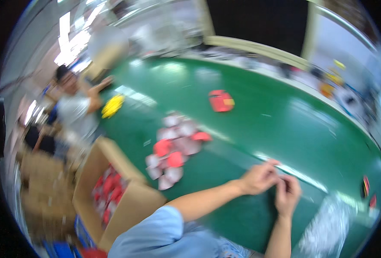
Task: Assembling pink and black components on a conveyor belt in an electronics factory.
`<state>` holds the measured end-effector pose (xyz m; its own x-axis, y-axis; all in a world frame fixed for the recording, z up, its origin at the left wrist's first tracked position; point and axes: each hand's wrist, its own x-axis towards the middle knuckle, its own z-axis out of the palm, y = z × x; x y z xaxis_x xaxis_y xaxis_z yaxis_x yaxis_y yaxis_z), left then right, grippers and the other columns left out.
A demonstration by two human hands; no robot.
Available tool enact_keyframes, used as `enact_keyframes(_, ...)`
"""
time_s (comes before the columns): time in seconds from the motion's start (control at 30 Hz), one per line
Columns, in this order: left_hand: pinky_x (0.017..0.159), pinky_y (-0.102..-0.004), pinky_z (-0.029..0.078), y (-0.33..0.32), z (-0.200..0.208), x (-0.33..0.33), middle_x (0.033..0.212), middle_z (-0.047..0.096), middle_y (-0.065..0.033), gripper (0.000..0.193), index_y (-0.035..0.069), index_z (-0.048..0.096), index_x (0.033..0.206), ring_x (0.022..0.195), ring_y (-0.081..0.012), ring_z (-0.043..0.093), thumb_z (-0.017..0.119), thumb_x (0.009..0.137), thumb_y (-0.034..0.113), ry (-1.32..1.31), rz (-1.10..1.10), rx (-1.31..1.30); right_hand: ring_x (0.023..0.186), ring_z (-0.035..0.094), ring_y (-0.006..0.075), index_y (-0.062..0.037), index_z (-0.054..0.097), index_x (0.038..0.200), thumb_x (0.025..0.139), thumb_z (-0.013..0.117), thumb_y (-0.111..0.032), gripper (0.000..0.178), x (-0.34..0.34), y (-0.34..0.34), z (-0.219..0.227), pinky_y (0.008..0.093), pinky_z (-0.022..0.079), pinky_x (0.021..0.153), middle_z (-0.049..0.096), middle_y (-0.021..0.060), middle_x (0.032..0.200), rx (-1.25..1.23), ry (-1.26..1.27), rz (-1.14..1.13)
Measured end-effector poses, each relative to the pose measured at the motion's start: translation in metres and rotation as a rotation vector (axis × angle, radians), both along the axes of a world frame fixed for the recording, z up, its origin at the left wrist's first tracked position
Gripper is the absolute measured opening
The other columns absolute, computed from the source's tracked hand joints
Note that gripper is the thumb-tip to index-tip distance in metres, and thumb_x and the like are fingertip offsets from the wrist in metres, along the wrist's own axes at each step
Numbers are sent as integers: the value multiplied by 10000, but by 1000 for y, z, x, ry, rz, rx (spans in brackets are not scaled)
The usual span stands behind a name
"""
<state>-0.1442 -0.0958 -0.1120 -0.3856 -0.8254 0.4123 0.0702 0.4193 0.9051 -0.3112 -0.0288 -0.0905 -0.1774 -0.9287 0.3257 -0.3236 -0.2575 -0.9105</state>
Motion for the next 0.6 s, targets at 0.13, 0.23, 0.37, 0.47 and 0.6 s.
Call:
enact_keyframes(0.13, 846, -342, 571, -1, -14, 45, 1123, 718, -94, 336, 19, 634, 1310, 975, -177, 685, 698, 1054, 227, -199, 89, 87, 814, 709, 248, -42, 756, 1065, 960, 775, -148, 151, 35, -16, 10, 370, 569, 740, 748, 126, 934, -42, 71, -8)
enact_keyframes(0.23, 776, -250, 514, -5, -3, 63, 1023, 672, -13, 242, 25, 616, 1259, 865, -78, 595, 588, 1123, 222, -96, 87, 140, 757, 684, 234, -38, 754, 1105, 978, 765, -161, 177, 46, -27, 12, 371, 545, 690, 725, 109, 947, -53, -8, 80)
enact_keyframes(0.37, 729, -227, 461, -6, -3, 37, 950, 625, 2, 246, 12, 608, 1248, 801, -60, 525, 531, 1147, 222, -97, -41, 119, 751, 649, 208, -36, 728, 1090, 1021, 718, -167, 148, 23, -4, 22, 369, 519, 691, 694, 86, 930, 22, -57, 63)
enact_keyframes(0.47, 722, -218, 442, 2, -3, 32, 941, 620, -4, 260, 8, 608, 1253, 787, -61, 505, 508, 1156, 227, -97, -63, 138, 811, 648, 172, -40, 660, 1140, 1082, 643, -192, 164, 19, -9, 3, 326, 522, 744, 706, 67, 947, -308, 147, -46)
enact_keyframes(0.6, 739, -249, 473, -3, -4, 35, 933, 656, -50, 275, -24, 614, 1253, 797, -94, 533, 525, 1136, 209, -114, -39, 199, 725, 666, 190, -37, 522, 1168, 1125, 553, -194, 165, 3, -25, 19, 337, 534, 676, 744, 112, 936, -136, -397, -116)
